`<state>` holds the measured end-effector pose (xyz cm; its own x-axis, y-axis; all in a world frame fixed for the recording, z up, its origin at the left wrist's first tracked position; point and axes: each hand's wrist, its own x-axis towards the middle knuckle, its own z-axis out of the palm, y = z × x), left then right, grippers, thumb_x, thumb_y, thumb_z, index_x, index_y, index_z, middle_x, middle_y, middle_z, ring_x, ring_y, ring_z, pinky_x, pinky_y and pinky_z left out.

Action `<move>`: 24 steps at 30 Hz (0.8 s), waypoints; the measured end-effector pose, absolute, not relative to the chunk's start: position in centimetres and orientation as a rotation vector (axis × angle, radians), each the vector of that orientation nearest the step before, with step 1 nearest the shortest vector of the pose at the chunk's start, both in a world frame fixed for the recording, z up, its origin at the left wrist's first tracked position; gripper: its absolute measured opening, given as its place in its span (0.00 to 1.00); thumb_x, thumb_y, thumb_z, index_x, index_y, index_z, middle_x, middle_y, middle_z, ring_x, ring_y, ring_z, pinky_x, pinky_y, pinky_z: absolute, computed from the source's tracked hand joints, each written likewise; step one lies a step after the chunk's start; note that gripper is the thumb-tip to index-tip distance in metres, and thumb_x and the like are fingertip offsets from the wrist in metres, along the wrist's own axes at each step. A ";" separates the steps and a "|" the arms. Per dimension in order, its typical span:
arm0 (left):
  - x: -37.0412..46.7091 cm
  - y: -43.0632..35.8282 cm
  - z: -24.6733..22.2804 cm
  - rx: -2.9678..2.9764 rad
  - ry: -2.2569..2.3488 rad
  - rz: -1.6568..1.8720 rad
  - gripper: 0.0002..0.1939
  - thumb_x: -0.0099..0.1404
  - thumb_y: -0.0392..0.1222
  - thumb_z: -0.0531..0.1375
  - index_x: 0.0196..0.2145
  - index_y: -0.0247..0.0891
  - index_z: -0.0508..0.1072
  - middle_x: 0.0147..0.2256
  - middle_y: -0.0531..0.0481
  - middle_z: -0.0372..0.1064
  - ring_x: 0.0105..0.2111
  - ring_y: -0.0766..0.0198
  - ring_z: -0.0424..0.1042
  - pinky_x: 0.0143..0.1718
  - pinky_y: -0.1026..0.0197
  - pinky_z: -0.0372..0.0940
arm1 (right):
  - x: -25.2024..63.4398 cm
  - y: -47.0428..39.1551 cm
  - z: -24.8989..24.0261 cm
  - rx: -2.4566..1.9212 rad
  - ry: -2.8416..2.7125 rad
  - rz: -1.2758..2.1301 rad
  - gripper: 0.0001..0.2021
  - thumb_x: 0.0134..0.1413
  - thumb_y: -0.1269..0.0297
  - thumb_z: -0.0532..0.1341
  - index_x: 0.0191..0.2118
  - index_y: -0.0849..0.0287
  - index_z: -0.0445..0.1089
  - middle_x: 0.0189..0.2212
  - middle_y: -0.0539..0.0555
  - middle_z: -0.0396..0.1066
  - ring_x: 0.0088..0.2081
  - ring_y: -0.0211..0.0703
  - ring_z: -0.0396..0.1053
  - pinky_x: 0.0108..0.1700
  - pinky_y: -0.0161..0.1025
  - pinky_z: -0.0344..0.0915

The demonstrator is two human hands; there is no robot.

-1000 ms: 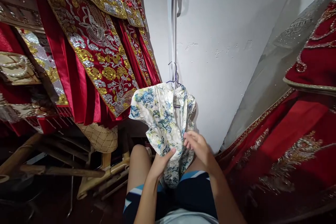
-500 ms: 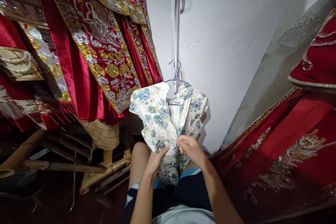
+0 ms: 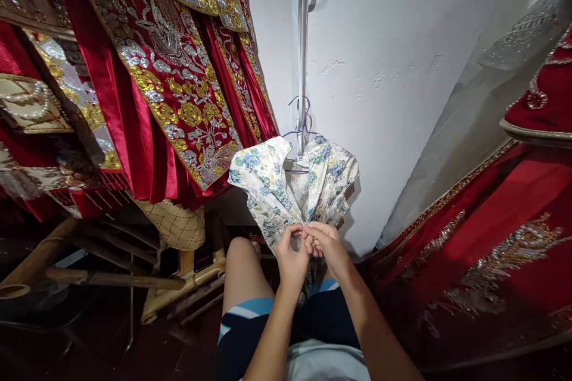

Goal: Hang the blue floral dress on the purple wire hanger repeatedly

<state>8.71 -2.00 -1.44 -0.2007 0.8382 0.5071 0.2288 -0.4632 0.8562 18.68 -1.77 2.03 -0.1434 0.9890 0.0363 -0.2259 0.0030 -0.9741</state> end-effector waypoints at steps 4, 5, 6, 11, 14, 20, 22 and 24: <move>7.8 -1.4 -2.0 1.700 1.229 1.573 0.05 0.62 0.35 0.57 0.35 0.37 0.74 0.32 0.49 0.74 0.34 0.60 0.73 0.38 0.61 0.65 | 19.5 1.1 3.3 -0.892 -0.988 1.393 0.12 0.48 0.56 0.62 0.25 0.60 0.68 0.13 0.46 0.60 0.15 0.30 0.51 0.18 0.33 0.41; 7.3 -1.3 -2.3 1.729 1.251 1.532 0.05 0.63 0.35 0.57 0.34 0.37 0.74 0.31 0.49 0.73 0.33 0.60 0.72 0.37 0.61 0.65 | 19.8 2.4 4.1 -0.868 -0.962 1.381 0.11 0.47 0.57 0.63 0.25 0.60 0.68 0.13 0.46 0.60 0.15 0.30 0.50 0.18 0.33 0.40; 6.9 -1.3 -2.7 1.747 1.276 1.503 0.05 0.63 0.36 0.57 0.33 0.37 0.73 0.30 0.49 0.73 0.33 0.60 0.72 0.36 0.61 0.64 | 20.0 3.9 5.1 -0.843 -0.944 1.375 0.11 0.46 0.58 0.63 0.25 0.61 0.68 0.13 0.45 0.60 0.14 0.30 0.49 0.17 0.33 0.39; 5.7 -1.2 -4.8 1.770 1.324 1.421 0.05 0.62 0.37 0.57 0.31 0.37 0.72 0.29 0.49 0.72 0.32 0.59 0.72 0.36 0.60 0.64 | 20.1 9.8 12.3 -0.745 -0.889 1.311 0.05 0.45 0.66 0.61 0.24 0.62 0.67 0.11 0.43 0.55 0.13 0.28 0.44 0.15 0.31 0.37; 5.6 -0.6 -5.2 1.790 1.311 1.342 0.04 0.61 0.35 0.56 0.30 0.37 0.70 0.27 0.50 0.69 0.31 0.60 0.71 0.35 0.61 0.64 | 19.4 10.3 14.9 -0.720 -0.899 1.232 0.06 0.47 0.65 0.60 0.24 0.61 0.67 0.10 0.43 0.54 0.12 0.28 0.44 0.15 0.30 0.39; 5.0 2.6 2.3 1.922 1.147 1.567 0.10 0.64 0.36 0.57 0.44 0.38 0.72 0.34 0.49 0.75 0.36 0.61 0.74 0.42 0.59 0.66 | 18.8 7.7 13.8 -0.722 -1.125 1.072 0.09 0.48 0.61 0.60 0.24 0.61 0.69 0.11 0.46 0.60 0.13 0.30 0.53 0.15 0.29 0.44; 4.9 4.3 6.7 2.013 1.104 1.784 0.15 0.67 0.39 0.57 0.51 0.40 0.70 0.39 0.47 0.75 0.38 0.61 0.73 0.44 0.58 0.66 | 19.0 7.2 13.5 -0.746 -1.164 1.040 0.10 0.48 0.60 0.60 0.23 0.60 0.69 0.11 0.46 0.60 0.14 0.30 0.53 0.16 0.30 0.45; 5.0 6.0 10.7 2.150 1.050 1.828 0.16 0.69 0.40 0.56 0.54 0.40 0.70 0.40 0.46 0.74 0.37 0.61 0.72 0.44 0.58 0.65 | 19.3 7.3 13.7 -0.757 -1.201 0.992 0.10 0.49 0.60 0.60 0.22 0.59 0.69 0.11 0.46 0.60 0.14 0.31 0.53 0.17 0.31 0.45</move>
<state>5.00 6.04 10.66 0.0237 0.5749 0.8179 0.4167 -0.7493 0.5147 19.29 7.29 13.66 0.0617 0.9171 0.3938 -0.2136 0.3975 -0.8924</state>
